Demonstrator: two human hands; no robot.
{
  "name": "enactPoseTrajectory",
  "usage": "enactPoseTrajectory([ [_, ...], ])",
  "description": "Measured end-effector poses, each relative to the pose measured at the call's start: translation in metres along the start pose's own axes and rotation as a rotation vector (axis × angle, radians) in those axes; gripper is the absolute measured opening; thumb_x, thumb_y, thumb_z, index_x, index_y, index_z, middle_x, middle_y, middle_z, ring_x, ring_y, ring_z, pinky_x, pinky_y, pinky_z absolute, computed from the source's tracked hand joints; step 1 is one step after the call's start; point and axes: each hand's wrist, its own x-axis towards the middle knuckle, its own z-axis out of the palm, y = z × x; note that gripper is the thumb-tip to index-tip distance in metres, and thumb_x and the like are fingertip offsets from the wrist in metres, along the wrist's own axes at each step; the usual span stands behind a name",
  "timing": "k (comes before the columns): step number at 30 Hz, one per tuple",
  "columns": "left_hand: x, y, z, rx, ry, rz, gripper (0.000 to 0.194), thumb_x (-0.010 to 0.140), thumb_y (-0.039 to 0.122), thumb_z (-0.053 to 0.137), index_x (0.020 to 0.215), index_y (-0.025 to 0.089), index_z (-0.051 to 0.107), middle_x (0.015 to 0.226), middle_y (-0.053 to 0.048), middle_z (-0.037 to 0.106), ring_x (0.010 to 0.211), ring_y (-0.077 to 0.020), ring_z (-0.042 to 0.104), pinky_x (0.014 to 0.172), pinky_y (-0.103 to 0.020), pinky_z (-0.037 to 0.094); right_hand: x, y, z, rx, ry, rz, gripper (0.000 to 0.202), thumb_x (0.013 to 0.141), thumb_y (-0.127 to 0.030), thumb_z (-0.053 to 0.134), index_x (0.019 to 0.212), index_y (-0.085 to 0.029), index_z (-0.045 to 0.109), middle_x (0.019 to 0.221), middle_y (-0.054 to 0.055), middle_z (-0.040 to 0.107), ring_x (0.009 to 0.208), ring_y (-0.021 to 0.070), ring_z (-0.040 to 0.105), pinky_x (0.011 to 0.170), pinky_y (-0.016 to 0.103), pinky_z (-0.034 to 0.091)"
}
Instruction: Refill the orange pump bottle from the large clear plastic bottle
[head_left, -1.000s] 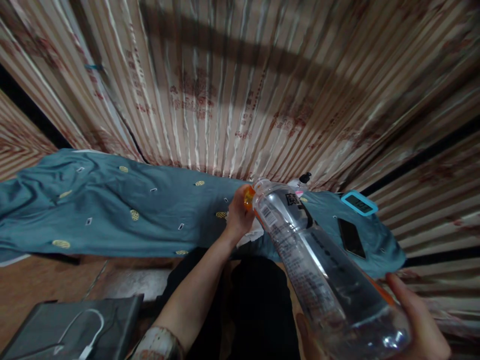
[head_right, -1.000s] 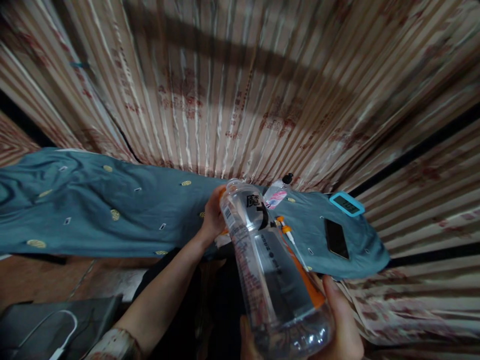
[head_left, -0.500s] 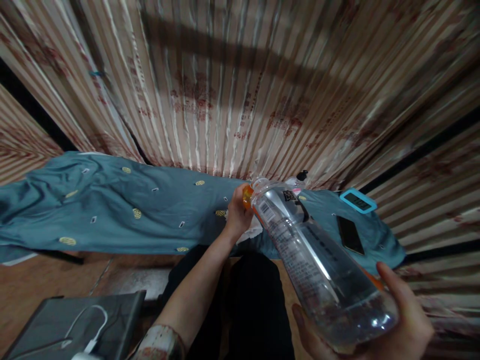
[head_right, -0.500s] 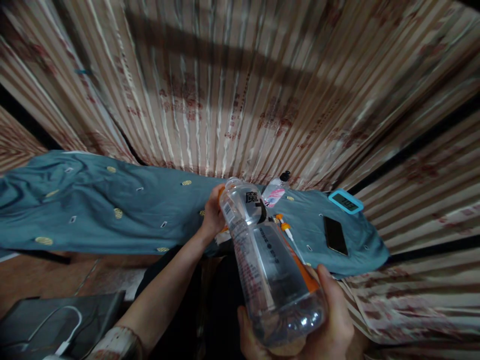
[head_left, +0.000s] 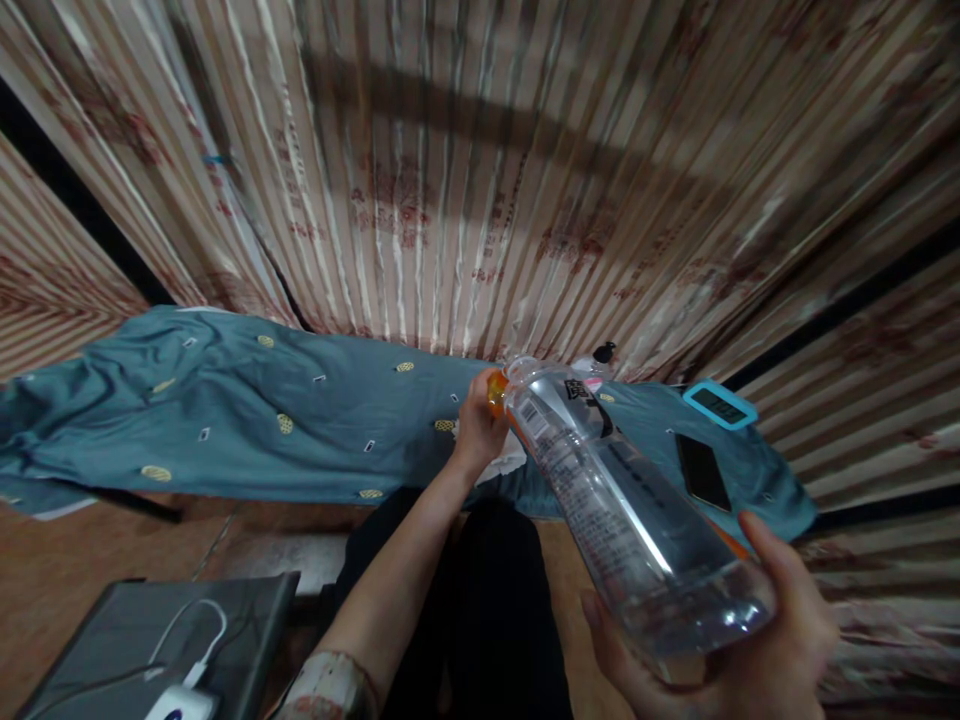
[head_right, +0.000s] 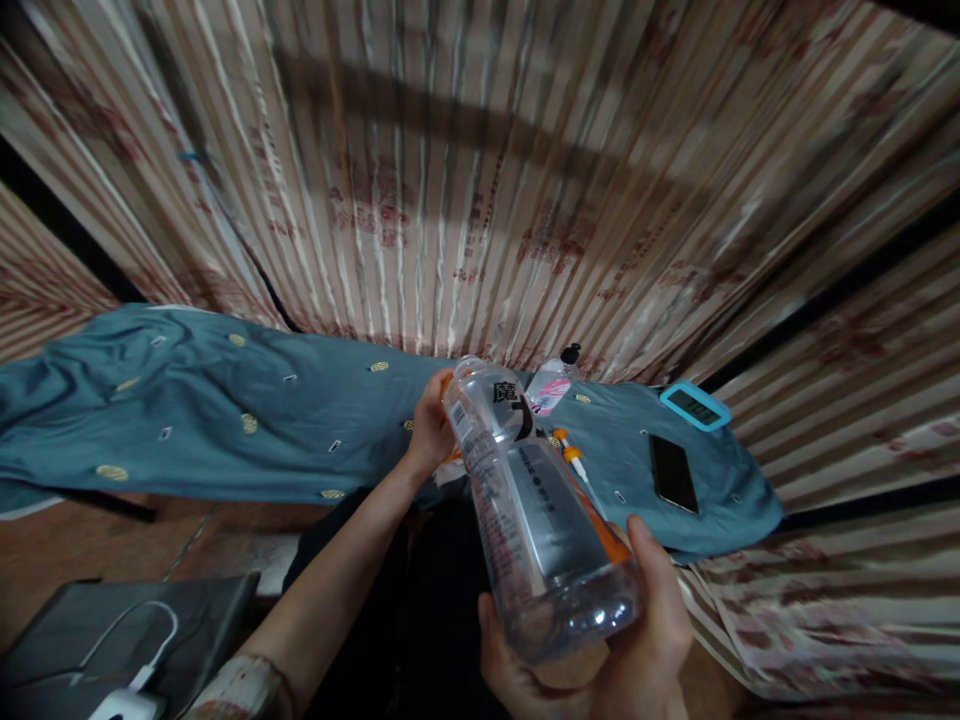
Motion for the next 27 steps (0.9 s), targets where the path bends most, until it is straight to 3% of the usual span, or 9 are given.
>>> enactPoseTrajectory([
  [2,0.001,0.001,0.001,0.004,-0.002,0.002,0.055,0.094,0.065,0.056,0.122,0.018,0.060,0.116,-0.015,0.071,0.108,-0.0301,0.069,0.095,-0.047,0.057,0.003,-0.002,0.000,-0.042,0.029,-0.025,0.116,0.063,-0.067,0.087,0.159,-0.018,0.043,0.106,0.012,0.068,0.083,0.0315,0.067,0.062,0.036,0.048],
  [4,0.001,0.003,0.002,0.013,0.000,-0.004,0.053,0.094,0.064,0.056,0.121,0.018,0.059,0.115,-0.014,0.071,0.107,-0.0291,0.069,0.094,-0.046,0.056,0.007,-0.003,0.001,-0.031,0.069,-0.080,0.118,0.064,-0.072,0.085,0.160,-0.016,0.041,0.115,0.014,0.066,0.090,0.0331,0.067,0.072,0.040,0.051],
  [8,0.001,0.006,0.004,0.028,0.023,-0.037,0.047,0.095,0.060,0.057,0.119,0.020,0.059,0.115,-0.012,0.071,0.106,-0.0262,0.068,0.095,-0.042,0.055,0.012,-0.010,0.006,0.022,0.114,-0.174,0.111,0.076,-0.072,0.076,0.159,-0.009,0.039,0.129,0.021,0.061,0.103,0.0355,0.065,0.084,0.044,0.052],
  [13,0.000,0.011,0.004,0.023,0.050,-0.063,0.041,0.095,0.054,0.060,0.118,0.020,0.060,0.113,-0.011,0.071,0.104,-0.0253,0.068,0.093,-0.041,0.055,0.010,-0.019,0.008,0.019,0.116,-0.172,0.108,0.080,-0.071,0.073,0.159,-0.007,0.038,0.128,0.022,0.061,0.102,0.0329,0.065,0.083,0.042,0.052],
  [17,-0.001,0.014,0.004,0.014,0.067,-0.079,0.037,0.095,0.050,0.061,0.117,0.020,0.061,0.111,-0.011,0.072,0.103,-0.0248,0.069,0.092,-0.040,0.056,0.010,-0.008,0.006,0.019,0.118,-0.164,0.110,0.077,-0.070,0.076,0.159,-0.008,0.039,0.127,0.021,0.062,0.100,0.0324,0.067,0.076,0.038,0.053],
  [20,-0.001,0.014,0.004,-0.001,0.073,-0.075,0.039,0.093,0.050,0.064,0.117,0.020,0.061,0.112,-0.011,0.072,0.103,-0.0252,0.069,0.093,-0.041,0.056,0.013,0.015,0.005,-0.014,0.073,-0.168,0.119,0.064,-0.072,0.084,0.159,-0.013,0.042,0.120,0.016,0.064,0.089,0.0296,0.068,0.067,0.035,0.052],
  [22,-0.001,0.013,0.004,-0.013,0.073,-0.066,0.040,0.093,0.051,0.064,0.117,0.019,0.061,0.112,-0.011,0.072,0.104,-0.0255,0.070,0.093,-0.041,0.056,0.015,0.029,0.007,0.086,0.061,-0.266,0.124,0.054,-0.062,0.093,0.158,-0.014,0.043,0.114,0.014,0.066,0.081,0.0285,0.069,0.066,0.037,0.055],
  [24,-0.002,0.011,0.003,-0.021,0.076,-0.047,0.041,0.093,0.052,0.064,0.118,0.019,0.061,0.113,-0.012,0.072,0.104,-0.0261,0.070,0.092,-0.042,0.057,0.016,0.033,0.010,0.162,0.055,-0.242,0.121,0.055,-0.059,0.093,0.157,-0.017,0.043,0.110,0.012,0.068,0.077,0.0287,0.069,0.067,0.040,0.057],
  [27,-0.003,0.006,0.004,-0.031,0.079,-0.020,0.043,0.092,0.053,0.065,0.120,0.020,0.060,0.113,-0.012,0.072,0.104,-0.0269,0.070,0.092,-0.043,0.057,0.017,0.022,0.012,0.182,0.081,-0.106,0.108,0.062,-0.064,0.087,0.151,-0.016,0.049,0.101,0.010,0.069,0.075,0.0290,0.068,0.071,0.043,0.057],
])
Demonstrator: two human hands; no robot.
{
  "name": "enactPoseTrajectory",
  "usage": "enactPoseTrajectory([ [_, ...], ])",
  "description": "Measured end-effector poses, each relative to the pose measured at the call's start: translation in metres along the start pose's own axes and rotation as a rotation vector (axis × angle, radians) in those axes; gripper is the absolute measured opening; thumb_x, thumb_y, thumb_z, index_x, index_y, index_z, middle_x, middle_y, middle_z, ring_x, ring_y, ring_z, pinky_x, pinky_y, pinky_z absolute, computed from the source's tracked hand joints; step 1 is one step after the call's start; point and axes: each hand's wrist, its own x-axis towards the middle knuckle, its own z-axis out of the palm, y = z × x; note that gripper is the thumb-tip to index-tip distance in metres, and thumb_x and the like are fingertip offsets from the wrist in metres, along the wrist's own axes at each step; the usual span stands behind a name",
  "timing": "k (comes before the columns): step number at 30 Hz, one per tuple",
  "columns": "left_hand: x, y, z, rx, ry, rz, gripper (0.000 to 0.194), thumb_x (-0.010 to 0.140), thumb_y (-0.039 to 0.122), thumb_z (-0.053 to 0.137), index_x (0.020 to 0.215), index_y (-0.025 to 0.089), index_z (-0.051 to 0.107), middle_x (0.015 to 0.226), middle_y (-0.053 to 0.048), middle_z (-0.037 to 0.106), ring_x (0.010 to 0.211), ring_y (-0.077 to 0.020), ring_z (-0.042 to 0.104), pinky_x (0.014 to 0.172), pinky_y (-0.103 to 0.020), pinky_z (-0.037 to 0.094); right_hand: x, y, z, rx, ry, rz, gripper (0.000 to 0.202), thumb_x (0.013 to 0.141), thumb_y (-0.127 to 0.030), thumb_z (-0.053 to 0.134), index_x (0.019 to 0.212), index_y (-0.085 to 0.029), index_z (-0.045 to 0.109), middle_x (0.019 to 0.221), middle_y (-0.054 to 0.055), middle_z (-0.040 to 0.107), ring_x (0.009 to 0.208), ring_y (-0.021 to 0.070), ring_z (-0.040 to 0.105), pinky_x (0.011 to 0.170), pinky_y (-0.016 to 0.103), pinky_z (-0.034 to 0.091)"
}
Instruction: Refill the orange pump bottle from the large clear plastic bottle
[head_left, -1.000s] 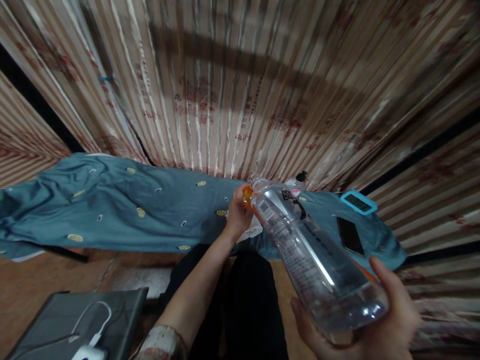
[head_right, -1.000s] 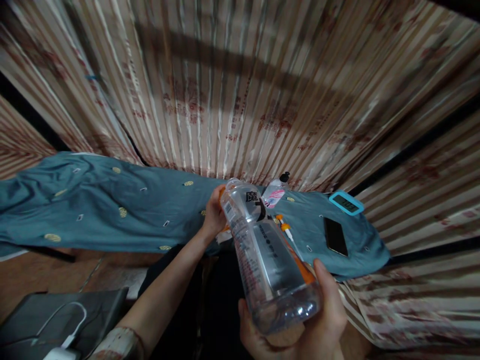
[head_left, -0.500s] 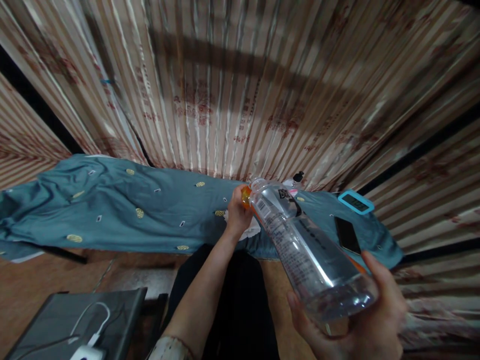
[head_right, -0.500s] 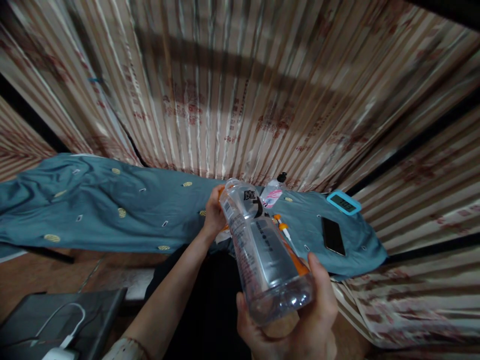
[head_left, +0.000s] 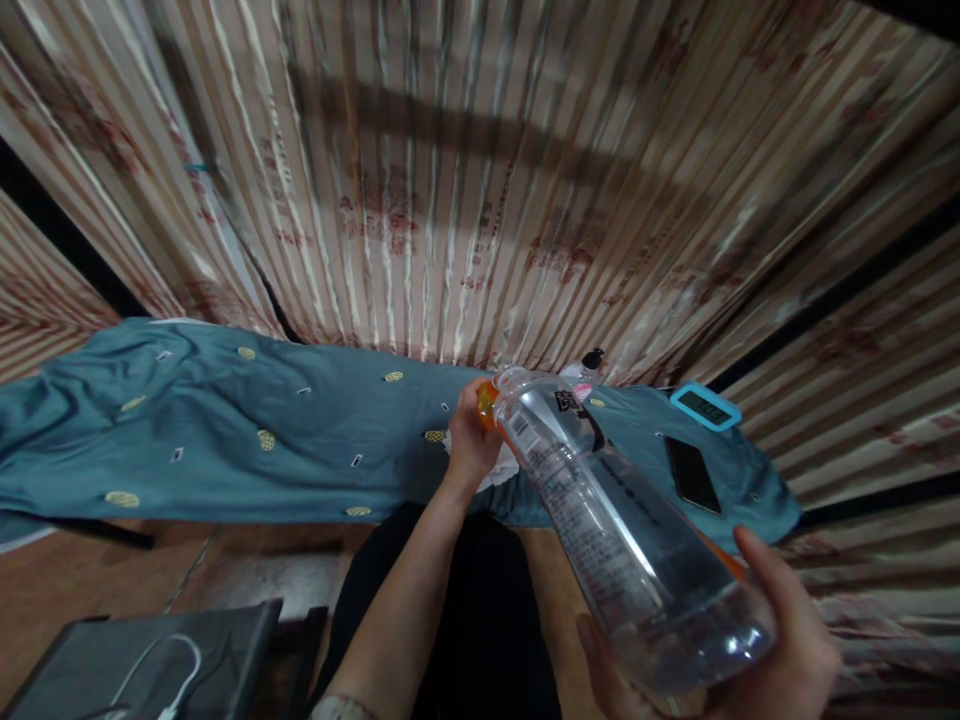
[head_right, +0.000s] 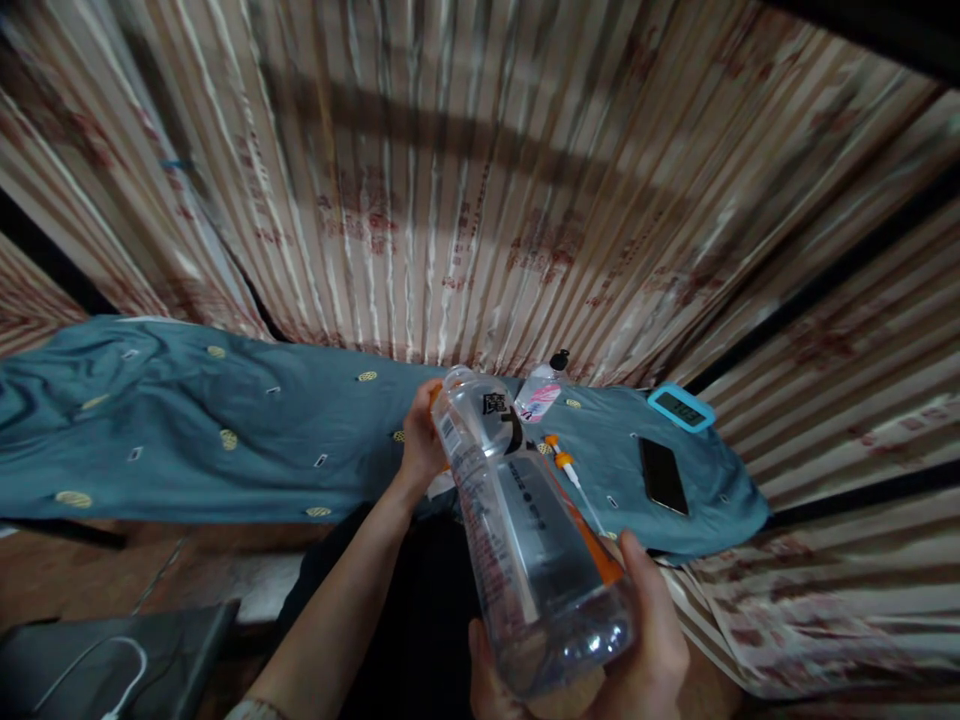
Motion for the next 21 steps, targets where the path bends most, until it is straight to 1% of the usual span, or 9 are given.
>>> enactPoseTrajectory([
  [3,-0.001,-0.004,0.000,-0.004,0.006,0.020,0.042,0.093,0.051,0.064,0.122,0.022,0.059,0.115,-0.011,0.071,0.105,-0.0263,0.070,0.093,-0.044,0.057,0.003,-0.016,0.001,-0.018,0.023,0.049,0.101,0.065,-0.065,0.085,0.146,-0.012,0.054,0.096,0.010,0.068,0.075,0.0273,0.066,0.075,0.043,0.054],
  [5,-0.002,-0.006,0.001,-0.001,0.012,0.038,0.041,0.093,0.051,0.064,0.123,0.023,0.058,0.115,-0.011,0.071,0.105,-0.0257,0.069,0.094,-0.044,0.057,0.004,-0.018,0.000,-0.020,0.020,0.056,0.099,0.069,-0.064,0.083,0.147,-0.011,0.053,0.098,0.010,0.068,0.076,0.0278,0.066,0.077,0.044,0.053],
  [7,-0.003,-0.007,0.001,0.001,0.015,0.051,0.041,0.094,0.051,0.063,0.124,0.023,0.057,0.115,-0.011,0.071,0.105,-0.0252,0.069,0.094,-0.043,0.057,0.003,-0.011,-0.003,-0.025,0.026,0.057,0.090,0.074,-0.061,0.080,0.146,-0.013,0.054,0.099,0.010,0.068,0.079,0.0290,0.067,0.080,0.047,0.053],
  [10,-0.004,-0.006,0.001,0.005,0.014,0.049,0.042,0.095,0.052,0.062,0.124,0.023,0.057,0.115,-0.010,0.071,0.105,-0.0249,0.069,0.095,-0.043,0.057,-0.001,0.010,-0.008,-0.008,0.029,0.039,0.077,0.078,-0.053,0.080,0.142,-0.016,0.059,0.100,0.009,0.069,0.082,0.0296,0.068,0.082,0.049,0.056],
  [12,-0.005,-0.006,0.000,0.009,0.012,0.052,0.042,0.096,0.054,0.060,0.124,0.023,0.056,0.116,-0.010,0.071,0.107,-0.0247,0.069,0.096,-0.043,0.056,-0.005,0.025,-0.011,0.021,-0.012,0.022,0.080,0.075,-0.051,0.083,0.144,-0.019,0.057,0.101,0.009,0.071,0.080,0.0301,0.069,0.079,0.049,0.057],
  [15,-0.007,-0.004,-0.001,0.013,0.008,0.070,0.044,0.097,0.057,0.058,0.125,0.023,0.056,0.116,-0.009,0.071,0.106,-0.0241,0.069,0.095,-0.043,0.056,-0.011,0.038,-0.014,0.014,-0.046,0.035,0.095,0.068,-0.053,0.088,0.150,-0.023,0.052,0.108,0.010,0.072,0.084,0.0345,0.071,0.080,0.054,0.058],
  [17,-0.007,-0.004,-0.001,0.018,0.007,0.072,0.046,0.096,0.058,0.057,0.126,0.023,0.056,0.115,-0.009,0.070,0.105,-0.0241,0.069,0.094,-0.042,0.056,-0.013,0.039,-0.015,0.014,-0.048,0.051,0.101,0.065,-0.054,0.090,0.152,-0.023,0.051,0.112,0.012,0.072,0.087,0.0366,0.072,0.081,0.056,0.058],
  [21,-0.009,-0.003,-0.001,0.016,0.003,0.055,0.045,0.097,0.056,0.058,0.126,0.023,0.055,0.117,-0.010,0.070,0.107,-0.0249,0.068,0.096,-0.043,0.055,-0.013,0.035,-0.019,-0.009,-0.042,0.025,0.100,0.064,-0.055,0.091,0.149,-0.019,0.053,0.116,0.014,0.070,0.090,0.0359,0.071,0.079,0.051,0.058],
])
